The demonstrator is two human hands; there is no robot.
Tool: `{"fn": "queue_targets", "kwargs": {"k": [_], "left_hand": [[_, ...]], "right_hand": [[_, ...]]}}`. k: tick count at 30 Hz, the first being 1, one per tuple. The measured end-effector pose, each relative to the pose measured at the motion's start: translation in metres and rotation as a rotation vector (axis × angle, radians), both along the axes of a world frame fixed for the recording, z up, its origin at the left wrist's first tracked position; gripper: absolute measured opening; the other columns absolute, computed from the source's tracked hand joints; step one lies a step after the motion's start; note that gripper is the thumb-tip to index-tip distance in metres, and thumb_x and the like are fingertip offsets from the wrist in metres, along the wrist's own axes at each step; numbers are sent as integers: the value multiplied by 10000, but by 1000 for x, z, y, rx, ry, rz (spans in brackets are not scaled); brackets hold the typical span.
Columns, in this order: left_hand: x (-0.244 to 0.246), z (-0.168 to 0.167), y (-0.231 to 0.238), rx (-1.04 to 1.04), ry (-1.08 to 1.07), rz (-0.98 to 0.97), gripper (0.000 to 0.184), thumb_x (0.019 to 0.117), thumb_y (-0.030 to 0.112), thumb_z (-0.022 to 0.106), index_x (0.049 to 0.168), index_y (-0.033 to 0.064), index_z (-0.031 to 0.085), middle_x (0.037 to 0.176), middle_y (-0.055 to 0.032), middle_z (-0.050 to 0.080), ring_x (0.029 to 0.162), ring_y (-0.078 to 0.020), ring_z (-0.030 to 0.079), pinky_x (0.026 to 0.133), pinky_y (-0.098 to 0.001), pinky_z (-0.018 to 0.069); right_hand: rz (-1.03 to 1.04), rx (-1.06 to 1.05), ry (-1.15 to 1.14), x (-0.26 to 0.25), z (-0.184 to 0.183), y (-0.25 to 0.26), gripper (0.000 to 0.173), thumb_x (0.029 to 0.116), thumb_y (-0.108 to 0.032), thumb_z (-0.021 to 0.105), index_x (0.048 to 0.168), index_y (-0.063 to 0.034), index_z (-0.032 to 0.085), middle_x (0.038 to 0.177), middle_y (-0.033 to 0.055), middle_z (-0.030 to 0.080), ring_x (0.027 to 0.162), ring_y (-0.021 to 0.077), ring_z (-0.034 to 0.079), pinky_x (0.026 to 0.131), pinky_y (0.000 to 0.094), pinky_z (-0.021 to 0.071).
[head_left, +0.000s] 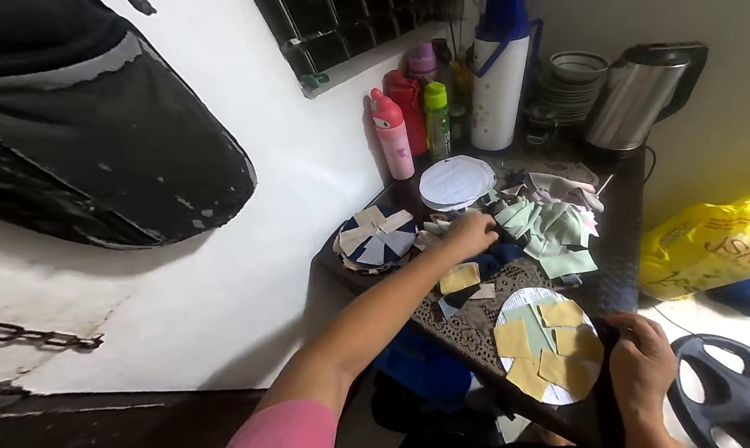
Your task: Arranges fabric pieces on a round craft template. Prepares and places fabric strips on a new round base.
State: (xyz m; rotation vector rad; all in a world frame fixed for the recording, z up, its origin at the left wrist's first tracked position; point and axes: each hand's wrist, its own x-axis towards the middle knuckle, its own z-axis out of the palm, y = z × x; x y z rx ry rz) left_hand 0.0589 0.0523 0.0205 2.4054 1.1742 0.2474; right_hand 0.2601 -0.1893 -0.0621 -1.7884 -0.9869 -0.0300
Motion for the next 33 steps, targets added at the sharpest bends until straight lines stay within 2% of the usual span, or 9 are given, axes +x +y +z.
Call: {"fn": "queue_targets", "kwargs": {"k": [2,9,13,15,18,22,25,29,33], "left_hand": [[9,-12,-25,-29,84,-72,368,1027,255,590,1318,45,665,1328,-211,629,1273,-379,584,1064,-589,458],[7,-25,-102,-56,210,-73,583,1107,296,405,1604,10,295,1687,-177,245,1580,-292,193,1271,-515,119],[2,-5,-79,-71,20,19,385,1074,83,409,1411,6,578,1409,-198,606,1332,-319,573,1131,-484,428],[1,3,-56,-45,22,105,335,1057,71,436,1300,22,660,1282,-192,671,1221,-330,638,1052,-501,486],[7,-5,-27,4,62,132,272,1035,163,560,1194,-12,695,1193,-205,682,1155,-343,654,1008,-513,507],[23,-12,-22,19,125,206,487,994,370,663,1302,-6,620,1340,-222,598,1281,-393,560,1043,-551,476],[33,-18,-18,34,93,305,444,1004,239,633,1380,14,560,1383,-233,572,1305,-412,543,1038,-563,481],[27,-27,6,51,-4,306,379,996,82,582,1367,9,555,1230,-250,659,1157,-423,649,965,-596,520],[9,2,30,-85,-97,329,469,915,81,711,1345,-38,565,1188,-299,656,1128,-465,641,967,-642,495]], "right_hand": [[-4,7,-8,0,0,-1,265,904,83,460,883,79,724,1059,244,698,1030,295,661,898,413,517],[12,13,-15,1,-2,-1,270,901,103,446,881,101,715,1068,276,695,1065,316,657,925,407,512],[16,5,-6,1,-1,-1,274,908,93,443,889,107,716,1080,285,691,1083,333,652,938,421,508],[10,11,-9,2,-2,-1,273,906,92,445,887,105,717,1075,282,693,1073,329,655,924,414,511],[16,9,-2,3,-3,-2,274,905,92,443,888,95,717,1075,267,694,1065,310,654,916,402,512],[4,18,-1,3,-3,-1,268,917,78,461,879,84,725,1062,257,699,1057,284,659,921,379,515],[-2,28,-1,2,-3,-2,261,921,72,467,877,81,724,1048,248,703,1050,278,659,915,366,513],[-9,39,3,4,-5,-1,262,915,75,468,877,71,727,1058,238,703,1044,266,662,908,357,517],[-25,46,4,3,-5,0,261,908,85,472,868,74,729,1037,247,705,1023,289,664,888,375,513]]}}
